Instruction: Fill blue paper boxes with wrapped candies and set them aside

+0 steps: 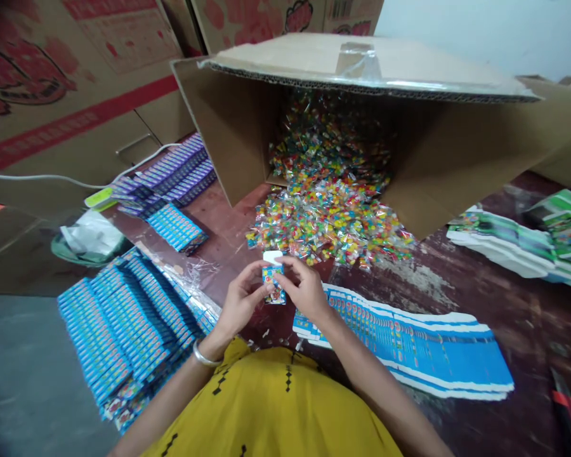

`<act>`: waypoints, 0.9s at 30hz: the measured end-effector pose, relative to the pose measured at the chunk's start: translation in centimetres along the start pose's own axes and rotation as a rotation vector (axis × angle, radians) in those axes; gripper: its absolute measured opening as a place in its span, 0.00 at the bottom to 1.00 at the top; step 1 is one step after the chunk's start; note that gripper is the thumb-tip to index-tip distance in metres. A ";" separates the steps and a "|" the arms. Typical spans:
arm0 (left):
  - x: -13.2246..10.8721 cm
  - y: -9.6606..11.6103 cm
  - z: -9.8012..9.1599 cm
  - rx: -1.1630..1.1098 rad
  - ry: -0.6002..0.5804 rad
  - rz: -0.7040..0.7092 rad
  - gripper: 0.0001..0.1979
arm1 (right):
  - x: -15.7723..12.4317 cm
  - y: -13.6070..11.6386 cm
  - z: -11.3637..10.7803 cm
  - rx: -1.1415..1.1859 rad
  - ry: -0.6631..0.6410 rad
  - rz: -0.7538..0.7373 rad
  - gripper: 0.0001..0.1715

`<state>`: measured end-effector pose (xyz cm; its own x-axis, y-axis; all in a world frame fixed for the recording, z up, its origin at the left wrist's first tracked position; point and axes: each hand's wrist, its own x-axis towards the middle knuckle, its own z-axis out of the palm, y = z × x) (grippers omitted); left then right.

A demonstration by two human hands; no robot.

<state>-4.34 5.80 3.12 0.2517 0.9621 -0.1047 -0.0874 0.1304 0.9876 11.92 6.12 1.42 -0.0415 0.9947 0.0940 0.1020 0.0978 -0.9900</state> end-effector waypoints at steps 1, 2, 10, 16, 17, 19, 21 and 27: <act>0.0 -0.1 0.0 0.014 -0.004 -0.006 0.19 | 0.1 0.0 -0.1 -0.018 -0.006 -0.001 0.14; 0.0 -0.1 0.1 0.027 0.002 -0.013 0.17 | 0.1 0.1 -0.2 -0.036 -0.010 -0.009 0.10; 0.1 -0.6 0.7 -0.053 0.176 0.006 0.20 | 0.2 -0.5 0.4 0.099 0.079 -0.032 0.08; 0.0 -1.0 0.7 -0.003 0.182 0.007 0.20 | 0.9 -0.6 0.3 0.120 -0.037 0.045 0.12; -0.1 -1.0 0.6 0.020 0.179 0.003 0.20 | 1.1 -0.5 0.1 0.132 -0.055 0.083 0.13; -0.2 -0.8 0.5 0.052 0.161 -0.008 0.21 | 1.4 -0.3 -0.2 0.145 -0.071 0.154 0.14; -0.2 -0.6 0.4 0.066 0.120 -0.021 0.23 | 1.7 -0.2 -0.5 0.132 -0.071 0.194 0.15; -0.4 -0.1 0.3 0.062 0.036 -0.028 0.27 | 2.3 -0.4 -1.0 0.111 -0.103 0.219 0.16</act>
<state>-4.18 5.29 3.07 0.2181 0.9665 -0.1355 -0.0210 0.1435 0.9894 12.80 8.41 2.16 -0.1324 0.9827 -0.1298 0.0105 -0.1295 -0.9915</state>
